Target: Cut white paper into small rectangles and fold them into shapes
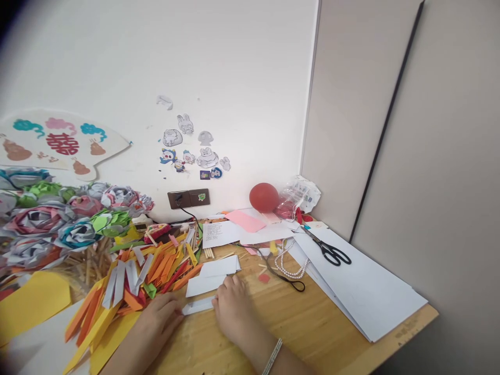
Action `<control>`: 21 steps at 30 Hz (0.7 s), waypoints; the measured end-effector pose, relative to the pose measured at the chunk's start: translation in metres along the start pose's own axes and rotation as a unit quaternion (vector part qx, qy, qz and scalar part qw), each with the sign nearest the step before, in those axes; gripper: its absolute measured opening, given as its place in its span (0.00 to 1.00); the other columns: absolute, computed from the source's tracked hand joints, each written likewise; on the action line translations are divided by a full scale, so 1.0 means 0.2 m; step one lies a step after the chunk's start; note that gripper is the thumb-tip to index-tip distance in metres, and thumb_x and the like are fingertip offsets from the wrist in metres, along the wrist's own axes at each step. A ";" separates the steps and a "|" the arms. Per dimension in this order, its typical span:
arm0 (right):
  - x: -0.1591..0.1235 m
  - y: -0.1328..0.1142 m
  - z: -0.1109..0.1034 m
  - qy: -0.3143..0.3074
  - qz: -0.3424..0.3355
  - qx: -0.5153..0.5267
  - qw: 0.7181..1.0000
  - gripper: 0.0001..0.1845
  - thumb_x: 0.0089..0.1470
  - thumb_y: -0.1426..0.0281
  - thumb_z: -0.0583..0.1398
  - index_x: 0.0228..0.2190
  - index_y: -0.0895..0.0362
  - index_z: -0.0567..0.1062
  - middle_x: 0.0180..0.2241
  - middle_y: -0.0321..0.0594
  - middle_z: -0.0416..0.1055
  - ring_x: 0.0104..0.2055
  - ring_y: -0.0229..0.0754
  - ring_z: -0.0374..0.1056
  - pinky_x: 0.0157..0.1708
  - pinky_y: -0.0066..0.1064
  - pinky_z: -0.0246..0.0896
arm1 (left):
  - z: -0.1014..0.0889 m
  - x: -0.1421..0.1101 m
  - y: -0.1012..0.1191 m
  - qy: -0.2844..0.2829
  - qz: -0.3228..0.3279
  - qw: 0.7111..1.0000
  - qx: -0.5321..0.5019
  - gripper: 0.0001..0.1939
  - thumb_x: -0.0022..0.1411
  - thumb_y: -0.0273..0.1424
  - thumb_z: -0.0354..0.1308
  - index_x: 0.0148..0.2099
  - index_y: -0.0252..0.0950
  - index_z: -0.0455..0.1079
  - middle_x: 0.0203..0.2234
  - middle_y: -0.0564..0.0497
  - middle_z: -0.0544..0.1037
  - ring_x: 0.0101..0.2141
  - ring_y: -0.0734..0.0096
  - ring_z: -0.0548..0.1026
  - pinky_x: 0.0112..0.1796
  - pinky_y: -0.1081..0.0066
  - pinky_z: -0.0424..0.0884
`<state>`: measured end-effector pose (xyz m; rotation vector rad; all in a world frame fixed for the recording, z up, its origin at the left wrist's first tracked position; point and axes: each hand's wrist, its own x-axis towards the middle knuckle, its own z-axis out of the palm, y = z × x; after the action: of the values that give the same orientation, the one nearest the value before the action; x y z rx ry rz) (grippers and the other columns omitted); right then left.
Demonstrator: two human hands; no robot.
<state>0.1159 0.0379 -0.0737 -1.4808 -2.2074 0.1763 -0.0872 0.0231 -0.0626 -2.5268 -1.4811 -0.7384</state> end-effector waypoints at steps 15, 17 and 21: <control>0.00 0.08 -0.06 -0.027 -0.153 -0.048 0.987 0.04 0.56 0.68 0.60 0.32 0.56 0.71 0.37 0.37 0.67 0.43 0.42 0.60 0.39 0.31 0.56 | 0.01 -0.04 0.00 -0.066 0.106 0.984 0.128 0.15 0.57 0.20 0.50 0.41 0.37 0.74 0.38 0.48 0.79 0.37 0.61 0.76 0.39 0.65 0.72; 0.01 0.09 -0.06 -0.029 -0.174 -0.060 0.983 0.03 0.57 0.69 0.59 0.31 0.56 0.72 0.36 0.36 0.68 0.42 0.41 0.61 0.38 0.30 0.56 | 0.02 -0.05 0.01 -0.078 0.087 0.982 0.149 0.18 0.57 0.18 0.49 0.43 0.37 0.74 0.39 0.47 0.79 0.40 0.60 0.75 0.42 0.63 0.71; 0.01 0.10 -0.05 -0.014 -0.189 -0.080 0.979 0.04 0.57 0.71 0.58 0.30 0.56 0.72 0.34 0.35 0.69 0.40 0.40 0.61 0.36 0.29 0.55 | -0.01 -0.07 0.07 -0.128 0.074 0.970 0.193 0.21 0.58 0.17 0.46 0.48 0.34 0.72 0.42 0.45 0.79 0.44 0.57 0.74 0.44 0.62 0.71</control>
<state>0.1370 0.0464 -0.0723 -1.1086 -2.5268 -0.1099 -0.0817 0.0042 -0.0663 -2.4520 -1.3264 -0.0882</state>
